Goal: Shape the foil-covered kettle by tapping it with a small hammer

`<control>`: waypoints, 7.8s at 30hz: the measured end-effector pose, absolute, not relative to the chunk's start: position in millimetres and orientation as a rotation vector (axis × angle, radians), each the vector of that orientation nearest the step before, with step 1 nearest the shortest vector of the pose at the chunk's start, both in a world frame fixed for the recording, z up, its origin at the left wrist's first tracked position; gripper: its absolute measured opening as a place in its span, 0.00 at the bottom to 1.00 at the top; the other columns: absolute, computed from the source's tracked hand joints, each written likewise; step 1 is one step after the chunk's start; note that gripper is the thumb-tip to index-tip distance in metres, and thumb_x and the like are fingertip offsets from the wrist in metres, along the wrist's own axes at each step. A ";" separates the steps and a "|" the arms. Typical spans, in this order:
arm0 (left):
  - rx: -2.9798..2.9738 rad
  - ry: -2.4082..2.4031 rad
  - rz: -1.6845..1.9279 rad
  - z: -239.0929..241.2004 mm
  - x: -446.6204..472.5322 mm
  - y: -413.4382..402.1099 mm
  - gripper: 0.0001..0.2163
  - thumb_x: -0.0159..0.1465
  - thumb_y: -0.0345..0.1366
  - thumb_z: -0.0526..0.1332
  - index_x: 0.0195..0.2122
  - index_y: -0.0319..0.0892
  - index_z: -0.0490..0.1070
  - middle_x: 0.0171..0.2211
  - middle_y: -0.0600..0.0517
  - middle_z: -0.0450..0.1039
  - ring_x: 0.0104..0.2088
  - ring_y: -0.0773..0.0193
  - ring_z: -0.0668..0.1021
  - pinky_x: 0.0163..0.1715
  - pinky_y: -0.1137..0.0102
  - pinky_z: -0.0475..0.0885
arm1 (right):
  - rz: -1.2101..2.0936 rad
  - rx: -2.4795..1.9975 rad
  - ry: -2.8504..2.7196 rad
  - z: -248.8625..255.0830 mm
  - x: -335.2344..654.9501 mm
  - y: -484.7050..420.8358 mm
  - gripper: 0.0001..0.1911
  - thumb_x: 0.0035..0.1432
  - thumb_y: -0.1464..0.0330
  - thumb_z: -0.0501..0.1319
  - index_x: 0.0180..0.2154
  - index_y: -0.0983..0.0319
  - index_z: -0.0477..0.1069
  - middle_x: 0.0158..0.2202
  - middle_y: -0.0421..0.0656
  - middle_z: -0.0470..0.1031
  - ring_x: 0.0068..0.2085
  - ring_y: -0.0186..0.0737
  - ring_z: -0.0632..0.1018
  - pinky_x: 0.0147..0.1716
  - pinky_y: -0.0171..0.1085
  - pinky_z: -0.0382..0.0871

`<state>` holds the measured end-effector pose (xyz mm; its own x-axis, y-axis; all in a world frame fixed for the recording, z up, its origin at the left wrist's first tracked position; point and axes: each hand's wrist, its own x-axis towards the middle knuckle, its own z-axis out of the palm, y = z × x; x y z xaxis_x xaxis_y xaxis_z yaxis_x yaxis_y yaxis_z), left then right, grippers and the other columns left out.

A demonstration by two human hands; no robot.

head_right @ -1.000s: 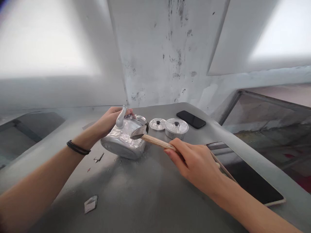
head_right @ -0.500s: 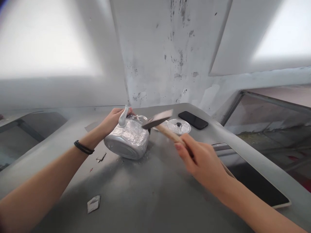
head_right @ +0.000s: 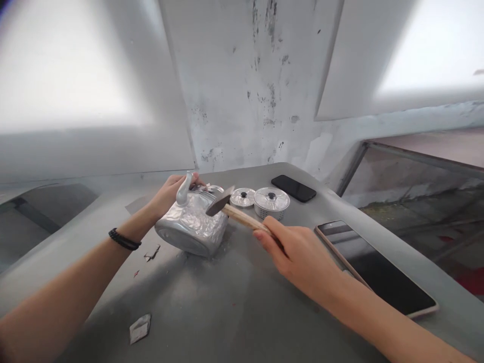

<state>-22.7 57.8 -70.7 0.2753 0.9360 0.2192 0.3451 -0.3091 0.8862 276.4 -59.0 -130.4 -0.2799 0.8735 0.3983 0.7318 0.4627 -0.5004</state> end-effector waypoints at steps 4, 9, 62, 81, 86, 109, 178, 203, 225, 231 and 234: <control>1.824 1.152 1.012 -69.5 -21.8 55.4 0.21 0.70 0.54 0.60 0.29 0.42 0.75 0.28 0.51 0.74 0.28 0.64 0.72 0.28 0.69 0.64 | 0.424 -1.386 -2.025 -124.2 274.4 -61.5 0.24 0.76 0.49 0.45 0.30 0.55 0.57 0.19 0.34 0.58 0.20 0.36 0.61 0.23 0.37 0.50; 1.851 1.153 1.014 -66.5 -19.0 52.4 0.22 0.70 0.54 0.59 0.27 0.42 0.72 0.27 0.52 0.72 0.26 0.64 0.70 0.28 0.69 0.63 | 0.552 -1.426 -2.126 -114.1 268.7 -64.7 0.25 0.75 0.49 0.46 0.28 0.56 0.58 0.20 0.34 0.57 0.21 0.35 0.58 0.23 0.38 0.48; 1.958 1.168 0.985 -64.4 -19.3 53.6 0.26 0.71 0.58 0.57 0.30 0.42 0.80 0.29 0.50 0.76 0.32 0.59 0.75 0.35 0.67 0.67 | 0.446 -1.402 -2.054 -111.3 269.6 -69.7 0.25 0.76 0.48 0.44 0.29 0.55 0.56 0.18 0.34 0.58 0.19 0.36 0.60 0.22 0.38 0.48; 1.889 1.148 1.013 -68.0 -22.6 58.6 0.25 0.70 0.58 0.59 0.31 0.41 0.81 0.29 0.50 0.76 0.31 0.60 0.74 0.33 0.68 0.66 | 0.459 -1.435 -2.047 -111.4 266.8 -68.6 0.25 0.76 0.49 0.44 0.29 0.55 0.55 0.19 0.35 0.61 0.20 0.36 0.61 0.23 0.38 0.49; 1.885 1.152 1.015 -69.7 -23.5 60.6 0.26 0.70 0.59 0.58 0.33 0.40 0.81 0.31 0.48 0.78 0.33 0.58 0.75 0.34 0.67 0.68 | 0.409 -1.506 -2.165 -112.5 265.9 -67.5 0.23 0.76 0.51 0.45 0.30 0.55 0.60 0.19 0.35 0.62 0.20 0.38 0.62 0.24 0.39 0.46; 1.891 1.196 1.028 -63.7 -18.7 55.5 0.25 0.70 0.60 0.58 0.31 0.41 0.76 0.30 0.51 0.73 0.33 0.59 0.72 0.36 0.67 0.65 | 0.617 -1.456 -1.932 -106.2 265.3 -67.0 0.26 0.75 0.47 0.44 0.29 0.56 0.57 0.20 0.35 0.58 0.21 0.35 0.60 0.23 0.37 0.50; 1.913 1.112 1.024 -72.0 -24.7 62.7 0.25 0.71 0.57 0.56 0.30 0.41 0.79 0.30 0.51 0.75 0.33 0.61 0.74 0.36 0.67 0.67 | 0.312 -1.277 -2.095 -118.1 270.3 -70.4 0.17 0.77 0.55 0.47 0.35 0.54 0.63 0.20 0.33 0.61 0.18 0.37 0.65 0.22 0.36 0.53; 1.963 1.088 0.980 -69.2 -25.6 56.3 0.24 0.73 0.55 0.56 0.31 0.42 0.77 0.30 0.52 0.72 0.31 0.61 0.72 0.36 0.66 0.65 | 0.208 -1.245 -2.132 -124.7 277.0 -69.9 0.18 0.78 0.57 0.46 0.35 0.55 0.64 0.19 0.33 0.62 0.17 0.35 0.65 0.21 0.36 0.53; 2.048 0.999 0.891 -59.6 -22.6 45.0 0.23 0.74 0.52 0.54 0.33 0.41 0.80 0.31 0.51 0.74 0.34 0.61 0.74 0.36 0.68 0.67 | 0.086 -1.149 -2.180 -124.9 279.8 -70.6 0.18 0.79 0.58 0.47 0.36 0.55 0.64 0.17 0.31 0.61 0.16 0.33 0.66 0.20 0.34 0.54; 2.084 1.011 0.884 -58.7 -24.2 44.8 0.22 0.75 0.49 0.54 0.34 0.42 0.79 0.31 0.52 0.73 0.33 0.62 0.73 0.36 0.68 0.66 | 0.041 -1.152 -2.226 -124.8 278.0 -69.3 0.19 0.79 0.57 0.50 0.33 0.55 0.61 0.17 0.31 0.63 0.16 0.33 0.66 0.19 0.36 0.50; 2.093 1.000 0.882 -58.8 -24.5 45.6 0.22 0.75 0.49 0.53 0.33 0.42 0.79 0.30 0.52 0.73 0.33 0.63 0.73 0.36 0.68 0.66 | 0.070 -1.128 -2.177 -122.7 275.7 -69.2 0.19 0.79 0.58 0.48 0.32 0.55 0.59 0.17 0.31 0.62 0.16 0.32 0.64 0.19 0.35 0.51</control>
